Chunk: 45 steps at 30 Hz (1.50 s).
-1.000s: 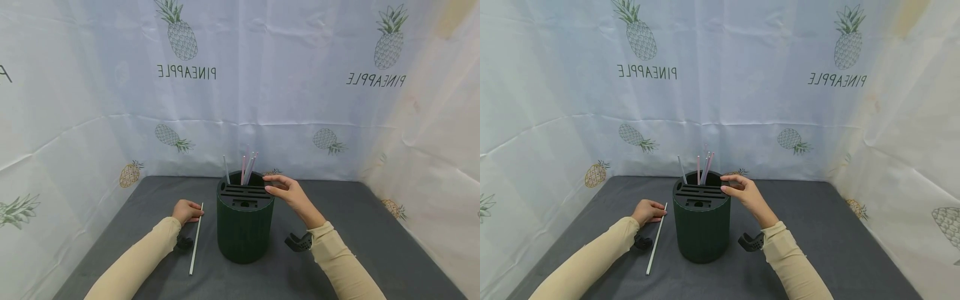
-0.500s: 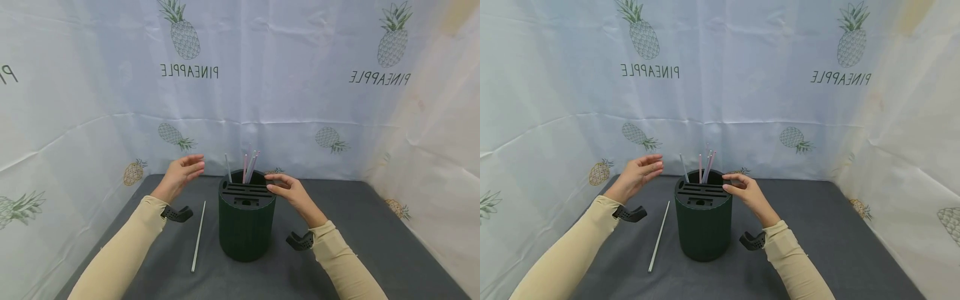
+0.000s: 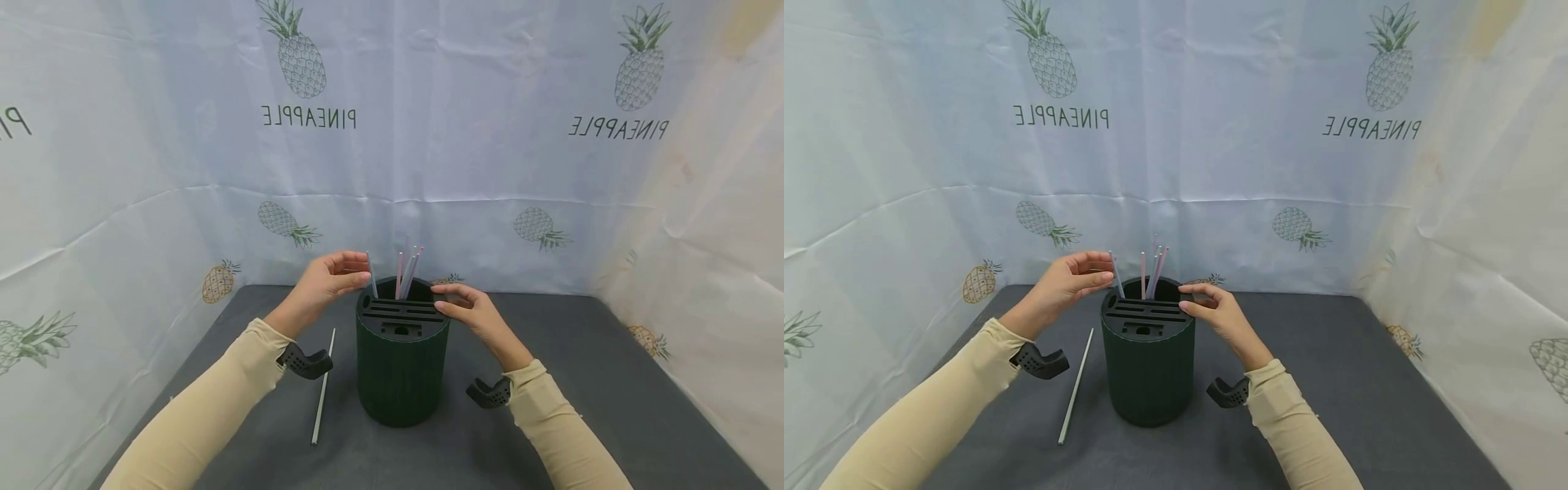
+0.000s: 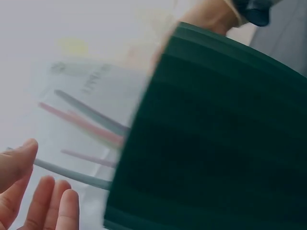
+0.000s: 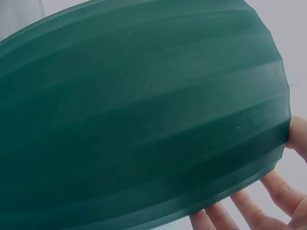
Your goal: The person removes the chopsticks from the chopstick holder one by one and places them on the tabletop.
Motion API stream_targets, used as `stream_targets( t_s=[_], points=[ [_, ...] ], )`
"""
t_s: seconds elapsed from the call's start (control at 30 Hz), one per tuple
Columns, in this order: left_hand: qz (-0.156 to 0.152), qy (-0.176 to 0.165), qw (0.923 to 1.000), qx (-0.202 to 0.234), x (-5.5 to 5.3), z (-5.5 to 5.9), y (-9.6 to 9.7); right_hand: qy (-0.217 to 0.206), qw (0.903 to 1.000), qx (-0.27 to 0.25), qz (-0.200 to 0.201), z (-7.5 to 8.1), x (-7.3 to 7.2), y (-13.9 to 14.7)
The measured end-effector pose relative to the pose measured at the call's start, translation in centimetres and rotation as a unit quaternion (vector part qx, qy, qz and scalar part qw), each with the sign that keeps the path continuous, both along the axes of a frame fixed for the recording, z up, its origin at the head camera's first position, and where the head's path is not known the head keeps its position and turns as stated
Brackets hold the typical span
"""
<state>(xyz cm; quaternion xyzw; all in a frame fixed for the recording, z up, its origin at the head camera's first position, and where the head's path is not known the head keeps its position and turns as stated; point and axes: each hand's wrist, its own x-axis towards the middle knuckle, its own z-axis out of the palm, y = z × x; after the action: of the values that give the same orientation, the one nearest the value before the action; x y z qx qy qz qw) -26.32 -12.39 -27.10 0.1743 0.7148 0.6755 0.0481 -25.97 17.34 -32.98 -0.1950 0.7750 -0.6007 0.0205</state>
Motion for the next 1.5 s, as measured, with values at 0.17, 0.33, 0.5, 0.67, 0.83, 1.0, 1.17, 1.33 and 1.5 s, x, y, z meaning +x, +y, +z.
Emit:
stream_targets(
  t_s=[0.17, 0.33, 0.5, 0.67, 0.83, 1.0, 1.17, 1.33, 1.5],
  points=[
    [0.004, 0.002, 0.9999, -0.011, -0.3, -0.8, 0.5, 0.000, 1.0000, -0.001, 0.003, 0.0, 0.0, 0.0],
    [0.004, 0.006, 0.9999, -0.012, -0.5, -1.2, 0.8, 0.000, 1.0000, -0.001, 0.004, -0.1, 0.0, 0.1],
    [0.008, 0.017, 0.9996, -0.023, -0.5, -1.2, 1.0, 0.001, 1.0000, -0.001, 0.004, -0.1, 0.0, 0.1],
    [0.012, 0.018, 0.9994, -0.025, -0.6, -1.1, 1.1, 0.001, 1.0000, -0.001, 0.004, -0.1, 0.0, 0.1],
    [0.018, 0.050, 0.9986, -0.001, -0.5, 0.1, 0.9, 0.002, 1.0000, 0.001, 0.002, -0.1, 0.0, 0.0],
    [0.016, 0.114, 0.9871, 0.111, -0.3, 3.0, -0.3, 0.002, 1.0000, 0.002, -0.002, -0.1, 0.0, 0.0],
    [0.023, 0.173, 0.9525, 0.249, 0.1, 6.7, -2.0, 0.000, 1.0000, 0.000, 0.000, 0.0, -0.1, 0.0],
    [0.045, 0.184, 0.9286, 0.319, 0.4, 8.4, -4.6, 0.001, 1.0000, -0.002, 0.000, 0.0, 0.0, 0.0],
    [0.093, 0.124, 0.9448, 0.289, 0.0, 6.8, -7.2, 0.004, 1.0000, -0.003, 0.002, 0.0, -0.1, 0.0]
  ],
)
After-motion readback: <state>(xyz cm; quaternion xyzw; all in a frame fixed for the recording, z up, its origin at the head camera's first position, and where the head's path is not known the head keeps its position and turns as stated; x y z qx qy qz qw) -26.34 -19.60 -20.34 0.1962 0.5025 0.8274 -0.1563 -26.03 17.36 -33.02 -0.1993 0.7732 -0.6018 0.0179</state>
